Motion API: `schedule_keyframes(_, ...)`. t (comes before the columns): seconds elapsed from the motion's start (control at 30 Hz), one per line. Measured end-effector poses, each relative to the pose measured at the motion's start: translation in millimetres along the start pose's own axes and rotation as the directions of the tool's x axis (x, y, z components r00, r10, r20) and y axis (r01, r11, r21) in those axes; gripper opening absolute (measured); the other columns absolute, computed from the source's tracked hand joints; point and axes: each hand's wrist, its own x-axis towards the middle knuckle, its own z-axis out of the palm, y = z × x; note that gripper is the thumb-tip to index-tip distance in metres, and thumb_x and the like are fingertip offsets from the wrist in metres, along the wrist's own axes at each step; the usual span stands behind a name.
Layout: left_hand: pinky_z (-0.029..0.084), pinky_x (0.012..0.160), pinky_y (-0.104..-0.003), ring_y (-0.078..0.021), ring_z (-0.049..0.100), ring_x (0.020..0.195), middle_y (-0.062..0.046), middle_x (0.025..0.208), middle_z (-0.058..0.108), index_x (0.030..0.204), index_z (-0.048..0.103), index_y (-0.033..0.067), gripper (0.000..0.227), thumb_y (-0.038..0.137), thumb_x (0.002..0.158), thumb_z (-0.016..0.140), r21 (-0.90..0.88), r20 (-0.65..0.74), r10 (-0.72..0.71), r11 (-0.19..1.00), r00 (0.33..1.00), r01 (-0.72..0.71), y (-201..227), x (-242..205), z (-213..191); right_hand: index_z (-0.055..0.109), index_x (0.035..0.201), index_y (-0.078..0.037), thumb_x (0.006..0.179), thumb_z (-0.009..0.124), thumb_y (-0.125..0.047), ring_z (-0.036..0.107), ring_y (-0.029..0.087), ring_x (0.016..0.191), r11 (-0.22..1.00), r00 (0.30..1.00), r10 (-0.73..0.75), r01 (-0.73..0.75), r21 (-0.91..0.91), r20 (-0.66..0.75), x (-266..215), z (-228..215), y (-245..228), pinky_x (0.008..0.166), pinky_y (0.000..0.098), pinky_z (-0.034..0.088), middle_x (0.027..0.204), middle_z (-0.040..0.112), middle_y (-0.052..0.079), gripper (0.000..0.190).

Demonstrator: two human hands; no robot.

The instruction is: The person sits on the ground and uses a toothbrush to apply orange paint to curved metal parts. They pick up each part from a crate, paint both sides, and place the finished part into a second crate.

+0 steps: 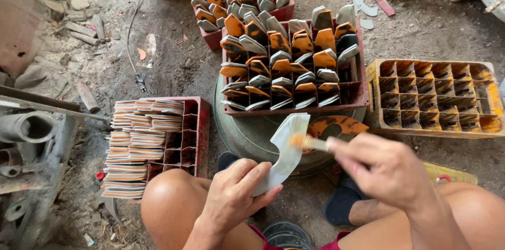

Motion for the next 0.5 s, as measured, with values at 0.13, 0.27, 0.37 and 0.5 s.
schedule_keyframes(0.13, 0.056, 0.06, -0.035, -0.0238, 0.068, 0.07, -0.007, 0.091, 0.064, 0.111, 0.071, 0.0063, 0.043, 0.026, 0.077, 0.09, -0.004, -0.004, -0.009, 1.0, 1.0, 0.009, 2.1, 4.7, -0.8, 0.079, 0.111, -0.013, 0.079, 0.075, -0.008, 0.064, 0.016, 0.058, 0.998, 0.995, 0.052, -0.048, 0.041, -0.09, -3.9, -5.0, -4.4, 0.051, 0.0283, 0.052, 0.076, 0.071, 0.002, 0.033)
schedule_keyframes(0.27, 0.056, 0.06, -0.036, -0.0239, 0.068, 0.069, -0.007, 0.091, 0.065, 0.111, 0.071, 0.006, 0.043, 0.025, 0.078, 0.09, -0.031, -0.001, -0.018, 0.999, 1.0, 0.018, 1.1, 4.0, -2.2, 0.081, 0.112, -0.014, 0.078, 0.076, -0.01, 0.067, 0.013, 0.057, 0.982, 0.992, -0.083, 0.067, 0.175, 0.09, -3.7, 0.3, -9.4, 0.052, 0.0262, 0.053, 0.076, 0.072, 0.0, 0.034)
schedule_keyframes(0.37, 0.056, 0.06, -0.036, -0.0242, 0.068, 0.07, -0.007, 0.092, 0.065, 0.111, 0.071, 0.0054, 0.044, 0.026, 0.077, 0.089, 0.011, -0.031, 0.012, 1.0, 0.999, -0.012, 1.9, 0.4, -1.9, 0.079, 0.111, -0.012, 0.078, 0.076, -0.009, 0.063, 0.015, 0.054, 0.996, 0.996, -0.053, 0.047, -0.081, -0.077, -2.7, -0.8, -4.4, 0.052, 0.0284, 0.051, 0.071, 0.067, 0.003, 0.033)
schedule_keyframes(0.5, 0.055, 0.06, -0.036, -0.0239, 0.067, 0.07, -0.007, 0.09, 0.064, 0.11, 0.071, 0.0064, 0.043, 0.025, 0.077, 0.089, 0.005, 0.013, 0.031, 0.999, 0.999, -0.032, 2.9, 6.6, -4.6, 0.078, 0.113, -0.013, 0.082, 0.074, -0.007, 0.065, 0.017, 0.059, 0.994, 0.971, 0.047, -0.068, -0.082, -0.233, 1.4, -5.5, -6.3, 0.053, 0.0287, 0.051, 0.081, 0.073, 0.003, 0.032)
